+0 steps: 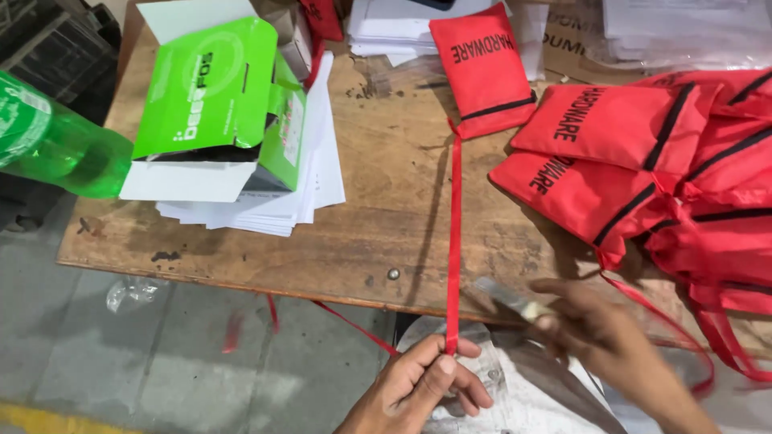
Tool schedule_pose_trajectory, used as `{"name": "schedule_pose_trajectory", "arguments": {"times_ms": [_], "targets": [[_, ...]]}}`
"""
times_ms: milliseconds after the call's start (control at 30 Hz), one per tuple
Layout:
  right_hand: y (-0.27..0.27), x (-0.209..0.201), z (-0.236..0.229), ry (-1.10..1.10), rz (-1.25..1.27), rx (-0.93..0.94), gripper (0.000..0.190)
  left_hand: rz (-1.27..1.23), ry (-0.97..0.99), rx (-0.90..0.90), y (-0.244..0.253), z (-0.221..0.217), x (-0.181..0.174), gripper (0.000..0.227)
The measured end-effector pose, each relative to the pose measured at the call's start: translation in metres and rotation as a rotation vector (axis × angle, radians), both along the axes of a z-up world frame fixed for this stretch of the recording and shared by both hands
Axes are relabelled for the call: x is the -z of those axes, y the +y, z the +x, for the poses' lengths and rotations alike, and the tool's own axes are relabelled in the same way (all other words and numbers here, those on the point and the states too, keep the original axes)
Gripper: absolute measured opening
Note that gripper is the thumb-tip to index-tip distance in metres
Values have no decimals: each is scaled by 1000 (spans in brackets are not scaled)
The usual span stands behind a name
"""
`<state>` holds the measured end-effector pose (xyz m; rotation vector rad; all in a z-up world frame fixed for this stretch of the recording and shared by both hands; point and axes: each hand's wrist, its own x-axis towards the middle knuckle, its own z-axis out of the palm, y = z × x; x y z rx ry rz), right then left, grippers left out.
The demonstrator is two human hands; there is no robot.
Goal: The recorder attaches red ribbons to small red pouches labeled 'HARDWARE'.
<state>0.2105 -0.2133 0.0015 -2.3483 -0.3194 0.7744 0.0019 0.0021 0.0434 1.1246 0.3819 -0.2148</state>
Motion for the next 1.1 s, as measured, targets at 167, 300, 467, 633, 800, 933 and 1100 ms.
{"name": "schedule_pose_trajectory", "arguments": {"times_ms": [167,300,467,633,800,933,1100], "targets": [[23,19,-11,523,515,-131,37,-10,-87,85,-6,-3,23,54],[31,26,-19,496,574,4,30,49,-88,74,-3,-5,32,53],[26,27,-24,373,658,2,30,-74,115,-23,-7,-2,33,37],[27,19,-27,327,577,-51,35,7,62,-51,-7,-7,47,30],[25,12,-29,-185,245,-238,38,82,31,-67,-8,-6,45,26],[30,-6,-33,-418,380,-388,42,64,41,-53,-7,-6,36,23],[22,-12,-38,-318,446,-410,19,45,33,-74,-9,-9,37,25]]}}
